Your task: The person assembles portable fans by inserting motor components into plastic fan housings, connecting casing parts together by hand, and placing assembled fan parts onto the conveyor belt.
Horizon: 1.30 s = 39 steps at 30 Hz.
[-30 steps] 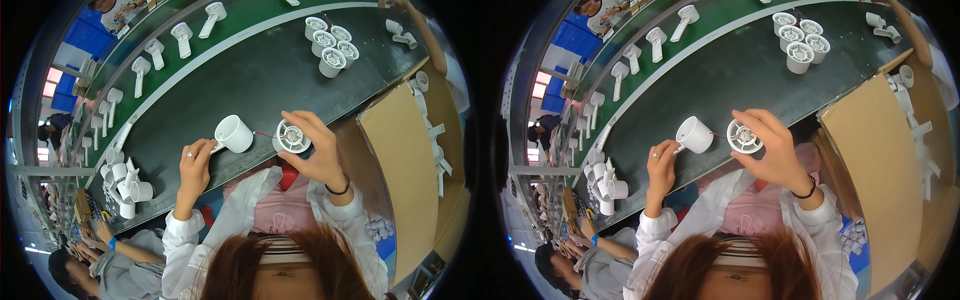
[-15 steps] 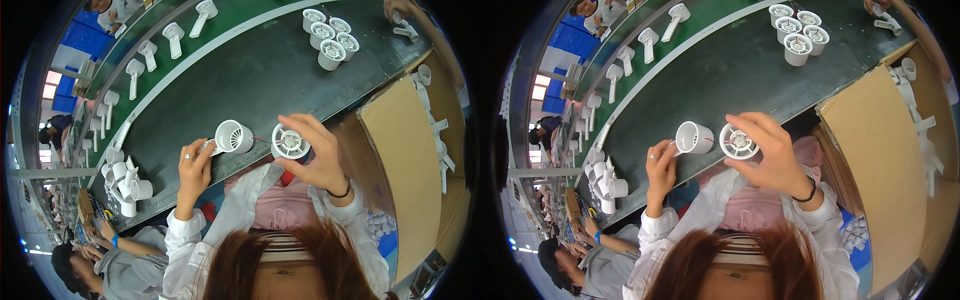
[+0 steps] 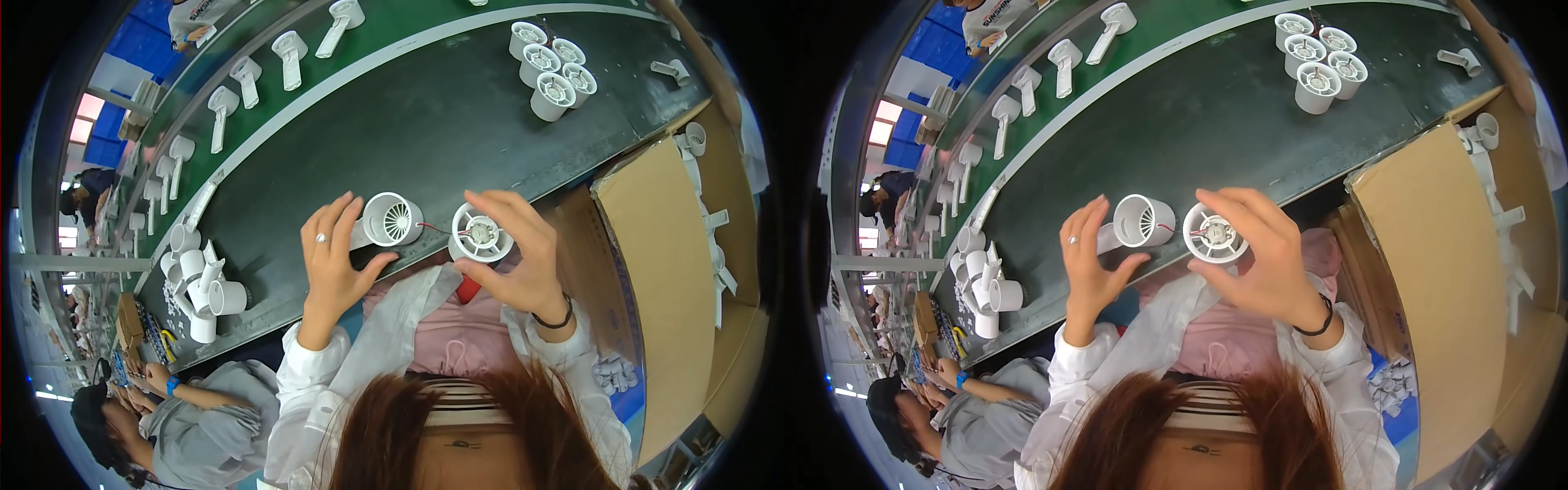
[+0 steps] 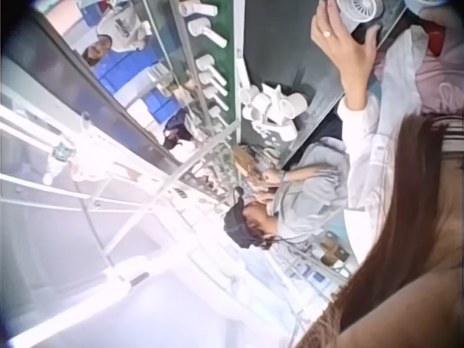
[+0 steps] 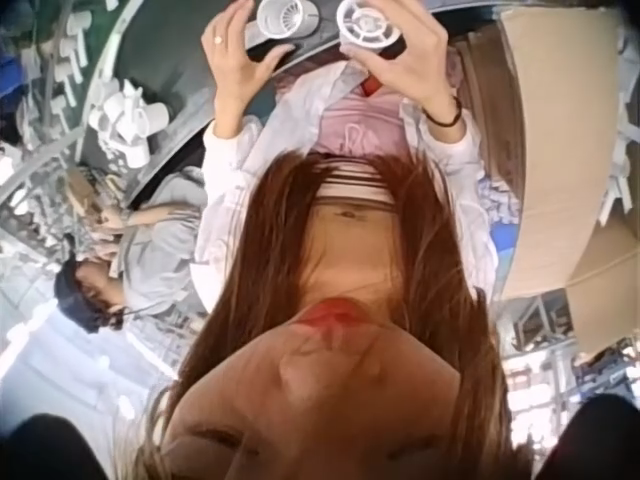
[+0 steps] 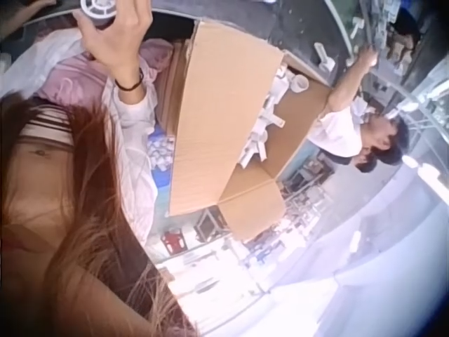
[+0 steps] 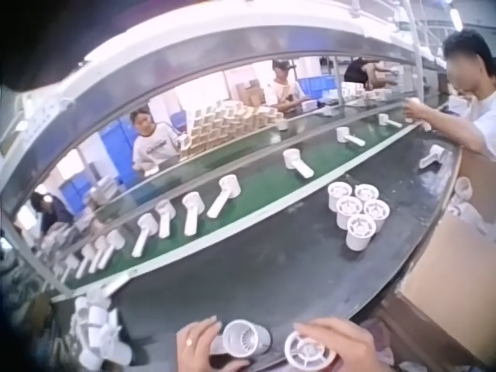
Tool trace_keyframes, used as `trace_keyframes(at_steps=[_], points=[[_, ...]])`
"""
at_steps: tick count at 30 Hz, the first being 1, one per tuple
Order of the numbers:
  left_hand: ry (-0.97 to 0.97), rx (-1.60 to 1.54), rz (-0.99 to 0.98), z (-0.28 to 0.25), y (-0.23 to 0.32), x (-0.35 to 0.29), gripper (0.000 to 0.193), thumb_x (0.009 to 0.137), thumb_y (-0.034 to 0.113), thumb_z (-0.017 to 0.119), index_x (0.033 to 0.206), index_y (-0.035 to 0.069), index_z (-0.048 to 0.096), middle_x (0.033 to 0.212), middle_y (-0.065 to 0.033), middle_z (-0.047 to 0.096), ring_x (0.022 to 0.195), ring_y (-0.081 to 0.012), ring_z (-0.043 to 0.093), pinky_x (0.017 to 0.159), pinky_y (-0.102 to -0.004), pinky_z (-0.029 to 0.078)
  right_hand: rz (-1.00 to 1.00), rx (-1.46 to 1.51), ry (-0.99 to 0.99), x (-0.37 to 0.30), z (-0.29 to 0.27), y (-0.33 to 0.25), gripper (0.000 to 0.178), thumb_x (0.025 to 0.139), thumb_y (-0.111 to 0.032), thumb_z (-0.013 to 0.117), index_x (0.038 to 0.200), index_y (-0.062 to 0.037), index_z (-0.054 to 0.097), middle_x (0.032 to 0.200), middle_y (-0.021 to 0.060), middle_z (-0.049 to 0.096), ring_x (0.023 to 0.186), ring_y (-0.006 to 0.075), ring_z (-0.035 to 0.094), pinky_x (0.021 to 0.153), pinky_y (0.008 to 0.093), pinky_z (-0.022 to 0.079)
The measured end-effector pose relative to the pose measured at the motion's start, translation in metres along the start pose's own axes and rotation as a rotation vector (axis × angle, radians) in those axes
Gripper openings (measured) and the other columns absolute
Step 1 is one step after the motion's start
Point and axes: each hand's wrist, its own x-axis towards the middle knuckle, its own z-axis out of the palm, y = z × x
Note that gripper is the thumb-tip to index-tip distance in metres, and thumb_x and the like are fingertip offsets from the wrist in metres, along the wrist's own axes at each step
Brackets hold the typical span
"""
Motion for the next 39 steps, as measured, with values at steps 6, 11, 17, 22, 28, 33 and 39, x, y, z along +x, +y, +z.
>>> trace_keyframes(at_steps=[6, 11, 17, 22, 28, 33, 39], points=[[-0.215, -0.162, -0.095, 0.021, 0.004, 0.014, 0.080, 0.063, 0.023, 0.084, 0.133, 0.007, 0.050, 0.110, -0.0157, 0.064, 0.093, -0.0305, 0.062, 0.081, -0.0363, 0.047, 0.020, -0.010, 0.005, -0.002, -0.010, 0.000, 0.063, 0.059, -0.009, 0.079, 0.119, 0.0001, 0.061, 0.110, 0.0170, 0.061, 0.094, 0.0253, 0.063, 0.082, 0.0311, 0.049], [-0.262, -0.732, -0.507, 0.013, 0.011, 0.027, 0.079, 0.069, 0.020, 0.082, 0.138, 0.006, 0.045, 0.109, -0.0167, 0.063, 0.098, -0.0257, 0.062, 0.087, -0.0336, 0.047, 0.129, 0.079, 0.079, -0.015, -0.020, 0.006, 0.061, 0.061, -0.006, 0.077, 0.119, 0.0040, 0.060, 0.115, 0.0166, 0.058, 0.098, 0.0213, 0.059, 0.086, 0.0296, 0.045], [-0.264, -1.210, -0.741, -0.006, 0.037, 0.043, 0.077, 0.077, 0.026, 0.075, 0.140, 0.000, 0.037, 0.123, -0.0121, 0.053, 0.116, -0.0212, 0.050, 0.100, -0.0331, 0.037, 0.166, 0.027, 0.127, -0.015, -0.028, 0.013, 0.060, 0.063, -0.005, 0.076, 0.120, 0.0042, 0.059, 0.116, 0.0163, 0.057, 0.103, 0.0218, 0.056, 0.090, 0.0300, 0.043], [-0.351, -1.347, -0.806, -0.009, 0.050, 0.048, 0.078, 0.076, 0.032, 0.073, 0.138, 0.000, 0.037, 0.123, -0.0121, 0.051, 0.120, -0.0224, 0.045, 0.102, -0.0349, 0.033, 0.143, -0.029, 0.139, -0.014, -0.029, 0.025, 0.060, 0.064, -0.005, 0.077, 0.121, 0.0035, 0.059, 0.117, 0.0159, 0.057, 0.105, 0.0226, 0.056, 0.091, 0.0310, 0.043], [-0.401, -1.518, -0.885, -0.006, 0.047, 0.047, 0.068, 0.077, 0.035, 0.068, 0.130, 0.000, 0.044, 0.111, -0.0098, 0.056, 0.096, -0.0172, 0.051, 0.083, -0.0284, 0.040, 0.156, -0.018, 0.147, -0.010, -0.030, 0.031, 0.059, 0.065, -0.006, 0.077, 0.121, 0.0035, 0.058, 0.117, 0.0155, 0.057, 0.105, 0.0220, 0.055, 0.091, 0.0310, 0.042], [-0.382, -1.829, -0.887, 0.000, 0.047, 0.050, 0.052, 0.082, 0.032, 0.062, 0.121, -0.001, 0.050, 0.098, -0.0085, 0.059, 0.073, -0.0115, 0.047, 0.062, -0.0242, 0.038, 0.168, -0.020, 0.136, -0.008, -0.030, 0.037, 0.058, 0.067, -0.007, 0.077, 0.120, 0.0036, 0.058, 0.117, 0.0150, 0.057, 0.104, 0.0216, 0.055, 0.091, 0.0308, 0.042], [-0.349, -1.994, -0.921, 0.012, 0.054, 0.053, 0.046, 0.086, 0.032, 0.058, 0.116, -0.002, 0.053, 0.096, -0.0103, 0.059, 0.071, -0.0144, 0.049, 0.063, -0.0259, 0.040, 0.150, -0.032, 0.185, -0.003, -0.034, 0.041, 0.059, 0.059, -0.004, 0.078, 0.116, 0.0013, 0.062, 0.110, 0.0176, 0.061, 0.096, 0.0268, 0.061, 0.084, 0.0335, 0.048]])
